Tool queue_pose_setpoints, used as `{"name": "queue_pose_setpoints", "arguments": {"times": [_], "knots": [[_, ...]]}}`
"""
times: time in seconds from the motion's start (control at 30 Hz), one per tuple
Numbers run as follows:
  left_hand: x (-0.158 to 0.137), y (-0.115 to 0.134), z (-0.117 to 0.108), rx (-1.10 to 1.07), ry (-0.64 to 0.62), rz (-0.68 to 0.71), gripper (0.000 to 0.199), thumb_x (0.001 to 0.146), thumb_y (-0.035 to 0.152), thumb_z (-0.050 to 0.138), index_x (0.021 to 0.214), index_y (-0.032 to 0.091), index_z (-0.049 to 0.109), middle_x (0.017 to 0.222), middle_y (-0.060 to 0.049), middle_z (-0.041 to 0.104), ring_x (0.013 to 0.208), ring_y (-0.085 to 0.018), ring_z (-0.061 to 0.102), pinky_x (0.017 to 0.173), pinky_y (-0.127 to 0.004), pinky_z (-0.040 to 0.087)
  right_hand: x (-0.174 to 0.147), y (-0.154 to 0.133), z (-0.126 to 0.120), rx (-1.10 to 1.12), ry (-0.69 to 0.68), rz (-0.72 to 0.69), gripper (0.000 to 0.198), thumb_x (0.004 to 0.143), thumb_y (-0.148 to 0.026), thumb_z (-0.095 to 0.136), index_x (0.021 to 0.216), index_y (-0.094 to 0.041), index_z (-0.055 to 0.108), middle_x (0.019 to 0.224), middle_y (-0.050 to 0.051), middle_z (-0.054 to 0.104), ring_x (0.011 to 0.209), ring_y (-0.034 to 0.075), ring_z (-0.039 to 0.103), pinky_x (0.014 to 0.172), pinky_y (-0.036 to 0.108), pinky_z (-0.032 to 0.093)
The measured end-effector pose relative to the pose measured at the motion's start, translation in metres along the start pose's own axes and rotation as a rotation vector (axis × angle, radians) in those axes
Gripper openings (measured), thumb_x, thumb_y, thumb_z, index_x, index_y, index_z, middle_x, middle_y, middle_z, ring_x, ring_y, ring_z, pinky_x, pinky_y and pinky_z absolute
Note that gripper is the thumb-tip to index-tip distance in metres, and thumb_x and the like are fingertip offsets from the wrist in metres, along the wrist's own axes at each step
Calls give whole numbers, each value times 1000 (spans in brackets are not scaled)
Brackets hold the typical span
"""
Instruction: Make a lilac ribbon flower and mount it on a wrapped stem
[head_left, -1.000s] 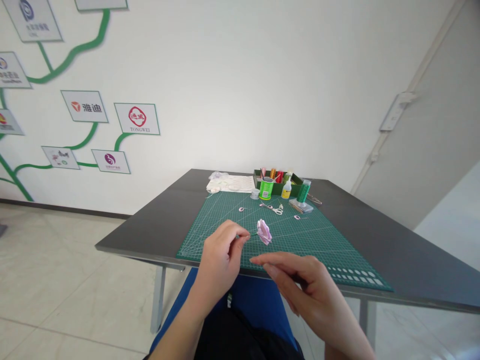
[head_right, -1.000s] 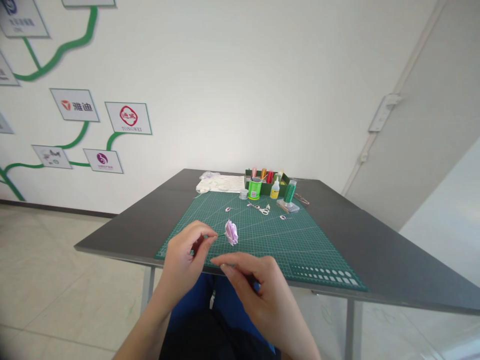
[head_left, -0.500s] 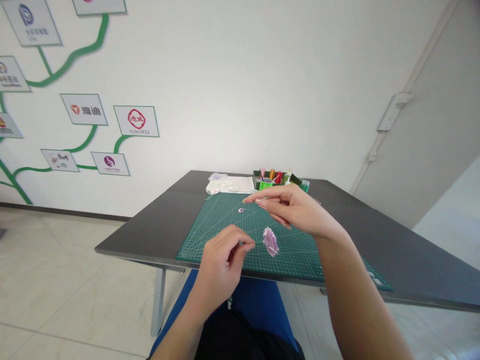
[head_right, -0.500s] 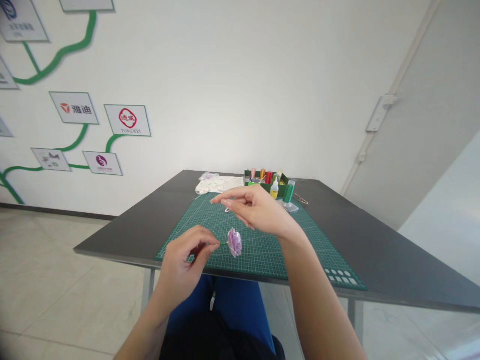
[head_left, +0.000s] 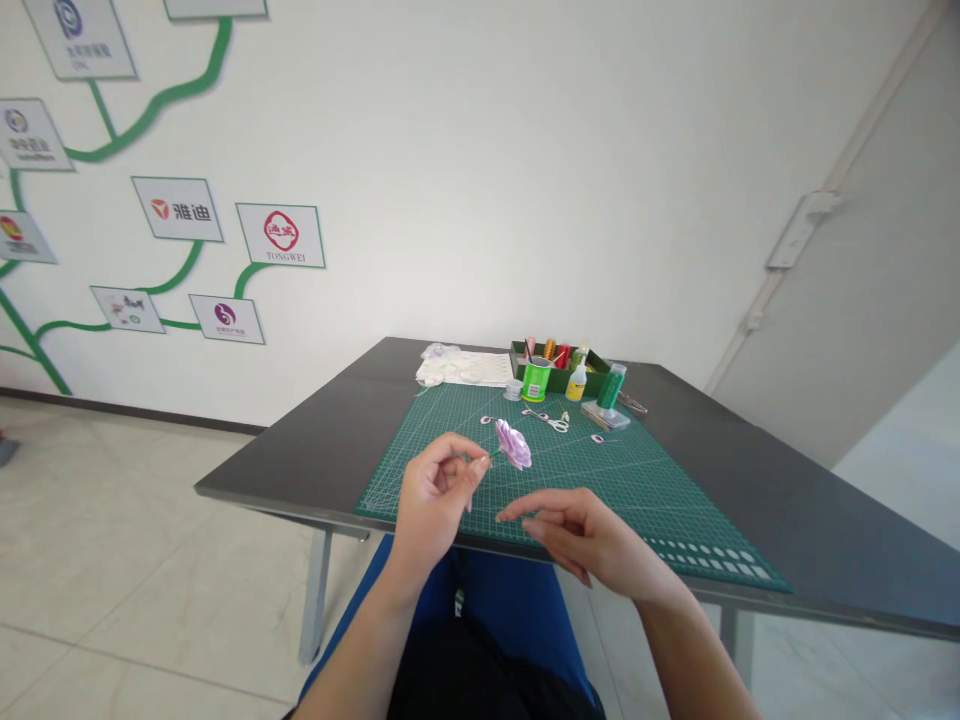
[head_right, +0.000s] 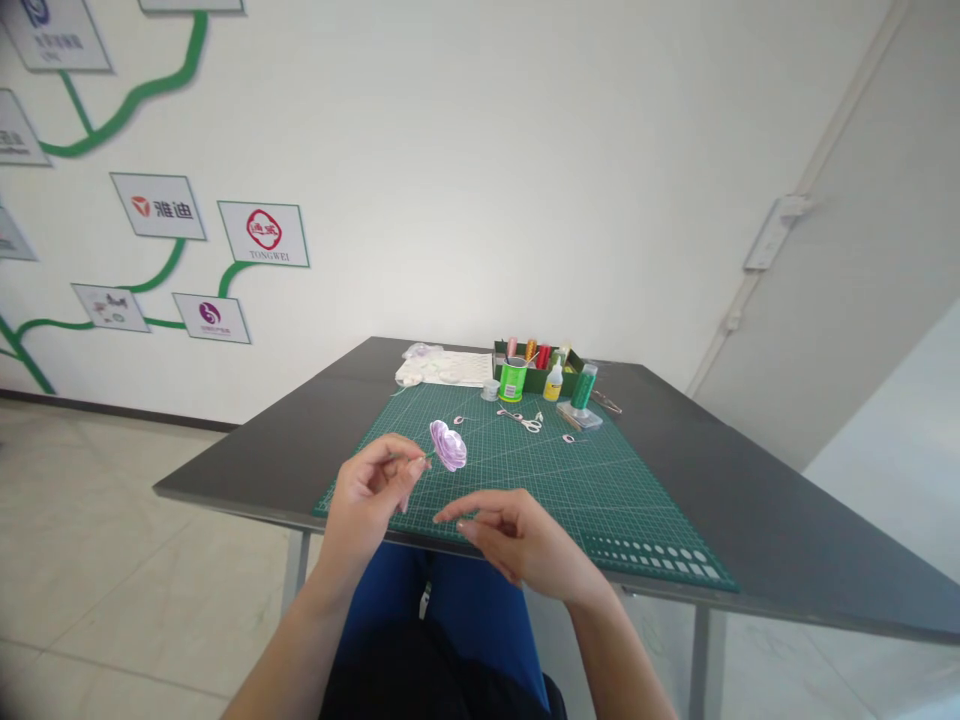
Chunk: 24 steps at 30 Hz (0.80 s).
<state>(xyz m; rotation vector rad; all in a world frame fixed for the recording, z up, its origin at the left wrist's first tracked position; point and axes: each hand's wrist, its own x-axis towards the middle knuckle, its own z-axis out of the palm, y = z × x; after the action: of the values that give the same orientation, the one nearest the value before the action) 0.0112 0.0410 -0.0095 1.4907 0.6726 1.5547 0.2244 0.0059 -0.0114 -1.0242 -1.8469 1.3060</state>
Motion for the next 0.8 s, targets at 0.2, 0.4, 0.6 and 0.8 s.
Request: {"name": "queue_pose_setpoints", "arguments": {"times": [0.2, 0.4, 0.6, 0.8], "knots": [[11, -11, 3, -419, -62, -285, 33, 75, 36, 96, 82, 15, 71, 68, -2, 74, 53, -9, 59, 50, -19, 43, -18, 3, 15, 7, 104, 26, 45, 103, -52, 63, 123, -14, 77, 51, -11, 44, 41, 7, 34, 43, 21, 24], [15, -13, -1, -549, -42, -390, 36, 65, 31, 104, 77, 14, 75, 81, -5, 82, 69, -12, 75, 71, -19, 62, -16, 23, 1, 25, 255, 86, 50, 95, -59, 70, 113, -13, 80, 52, -7, 53, 40, 9, 43, 45, 22, 31], [16, -14, -3, -552, -36, -359, 34, 66, 30, 104, 78, 13, 77, 79, -4, 83, 69, -12, 77, 72, -19, 63, -9, 48, -33, -52, 843, 95, 74, 77, -77, 66, 113, -13, 77, 81, 9, 75, 43, 14, 51, 43, 28, 30], [20, -19, -4, -521, -20, -351, 34, 67, 29, 103, 78, 14, 75, 80, -5, 83, 69, -13, 77, 72, -21, 63, -4, 54, -57, -335, 1188, 168, 38, 78, -52, 69, 96, -18, 74, 96, 17, 74, 76, 31, 69, 77, 47, 52]]}}
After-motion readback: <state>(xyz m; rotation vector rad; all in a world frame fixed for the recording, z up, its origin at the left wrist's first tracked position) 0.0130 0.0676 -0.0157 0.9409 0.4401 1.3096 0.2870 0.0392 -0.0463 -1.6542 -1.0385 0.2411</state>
